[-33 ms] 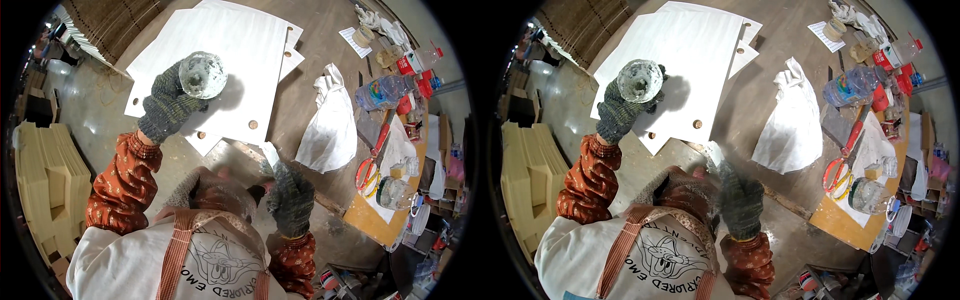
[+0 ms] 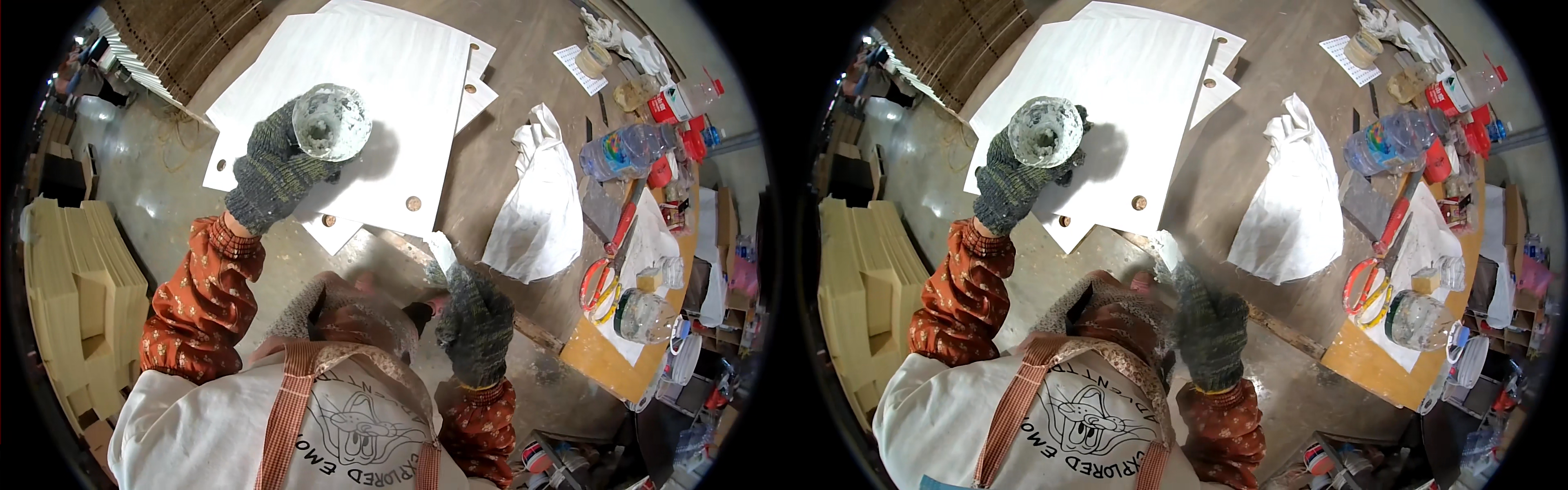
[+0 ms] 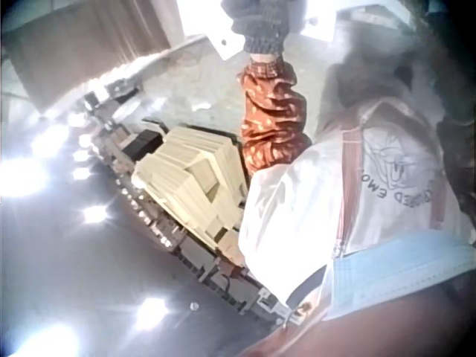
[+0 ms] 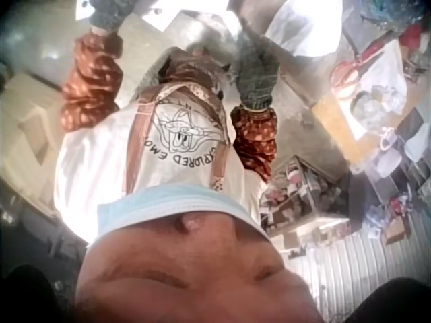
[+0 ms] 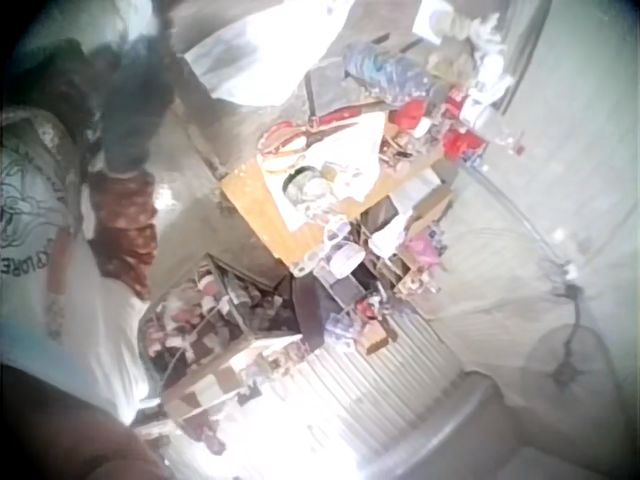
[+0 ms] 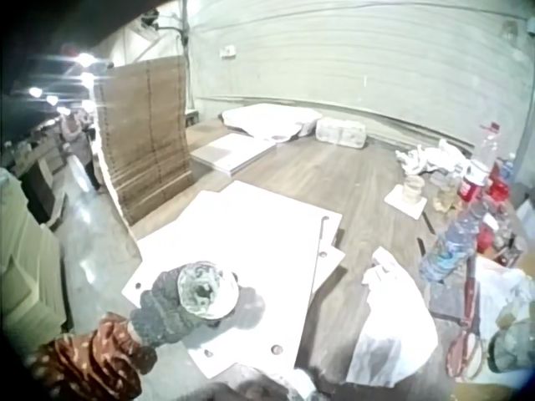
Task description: The person applies a white filler substance into circular holes on a white board using a putty knife. They scoop the filler from a small container, spread it into the holes, and smooth the surface. The person also wipes the board with a white cloth during the process.
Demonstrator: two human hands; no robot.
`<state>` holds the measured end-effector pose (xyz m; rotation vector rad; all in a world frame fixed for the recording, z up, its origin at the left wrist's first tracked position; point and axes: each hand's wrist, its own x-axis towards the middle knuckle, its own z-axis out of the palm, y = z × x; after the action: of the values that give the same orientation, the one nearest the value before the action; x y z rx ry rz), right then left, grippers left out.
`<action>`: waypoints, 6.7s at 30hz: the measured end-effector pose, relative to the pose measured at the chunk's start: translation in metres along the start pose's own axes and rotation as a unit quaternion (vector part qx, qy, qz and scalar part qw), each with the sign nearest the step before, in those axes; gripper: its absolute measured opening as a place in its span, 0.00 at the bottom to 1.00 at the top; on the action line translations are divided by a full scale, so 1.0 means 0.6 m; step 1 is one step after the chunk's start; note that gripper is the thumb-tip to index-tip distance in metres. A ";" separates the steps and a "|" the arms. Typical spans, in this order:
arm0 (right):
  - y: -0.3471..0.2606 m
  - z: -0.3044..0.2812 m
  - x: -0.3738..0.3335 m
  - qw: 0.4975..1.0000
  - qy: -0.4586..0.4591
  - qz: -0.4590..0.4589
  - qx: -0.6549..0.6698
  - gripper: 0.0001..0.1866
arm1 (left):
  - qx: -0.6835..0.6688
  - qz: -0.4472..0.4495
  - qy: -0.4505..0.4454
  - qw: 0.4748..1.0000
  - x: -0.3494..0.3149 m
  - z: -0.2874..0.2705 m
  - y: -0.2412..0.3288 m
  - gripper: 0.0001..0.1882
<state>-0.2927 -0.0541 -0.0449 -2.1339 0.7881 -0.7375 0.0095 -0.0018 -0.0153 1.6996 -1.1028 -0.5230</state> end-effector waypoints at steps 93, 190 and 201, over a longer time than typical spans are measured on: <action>0.010 0.101 -0.028 0.919 0.059 0.135 0.366 0.15 | -0.039 -0.026 0.019 0.999 -0.004 -0.002 -0.011 0.26; 0.020 0.145 -0.017 0.413 -0.076 0.191 0.887 0.18 | 0.010 0.026 -0.005 1.000 -0.011 -0.004 0.018 0.19; 0.074 0.211 -0.061 0.309 -0.118 0.102 0.938 0.25 | -0.009 0.022 0.003 1.000 -0.008 0.000 0.014 0.20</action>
<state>-0.2407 0.0029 -0.1608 0.1717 -0.2690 -0.4886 0.0039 0.0015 -0.0086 1.6579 -1.1248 -0.4974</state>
